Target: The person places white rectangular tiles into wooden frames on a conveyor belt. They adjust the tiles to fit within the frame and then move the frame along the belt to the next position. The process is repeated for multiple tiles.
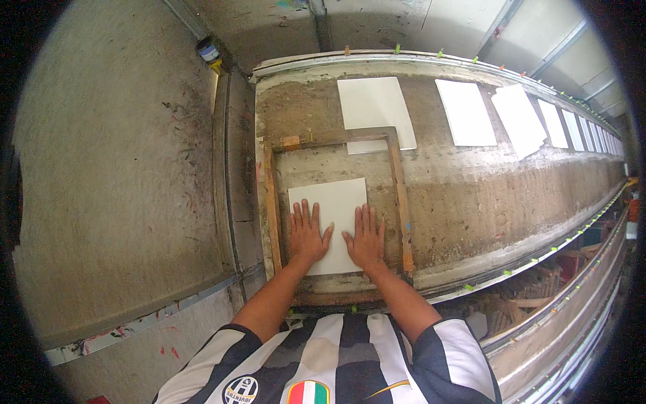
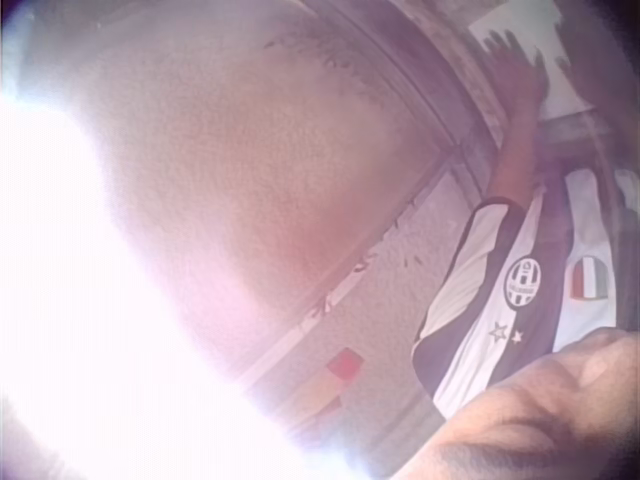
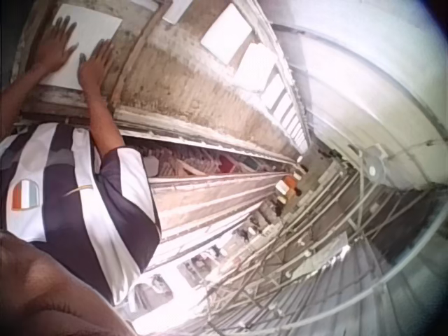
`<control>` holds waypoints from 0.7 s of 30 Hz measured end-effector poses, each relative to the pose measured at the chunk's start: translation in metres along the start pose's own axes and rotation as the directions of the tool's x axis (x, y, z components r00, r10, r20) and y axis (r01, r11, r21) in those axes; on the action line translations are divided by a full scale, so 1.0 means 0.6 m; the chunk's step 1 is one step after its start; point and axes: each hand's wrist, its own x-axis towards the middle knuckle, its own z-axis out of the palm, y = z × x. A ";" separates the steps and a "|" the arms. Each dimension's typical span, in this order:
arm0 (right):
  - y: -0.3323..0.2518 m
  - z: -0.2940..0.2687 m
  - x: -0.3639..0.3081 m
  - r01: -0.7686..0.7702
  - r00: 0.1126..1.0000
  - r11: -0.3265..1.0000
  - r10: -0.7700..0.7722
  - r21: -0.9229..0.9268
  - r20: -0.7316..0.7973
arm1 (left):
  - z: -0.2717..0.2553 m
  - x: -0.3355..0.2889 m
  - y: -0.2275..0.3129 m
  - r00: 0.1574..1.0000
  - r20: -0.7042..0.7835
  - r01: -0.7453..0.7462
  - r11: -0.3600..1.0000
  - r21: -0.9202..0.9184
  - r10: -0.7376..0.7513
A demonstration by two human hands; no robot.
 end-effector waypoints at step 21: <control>-0.018 -0.023 0.158 0.275 0.961 0.961 -0.276 0.038 0.011 | -0.002 0.003 -0.002 0.997 0.071 0.020 1.000 0.009 -0.020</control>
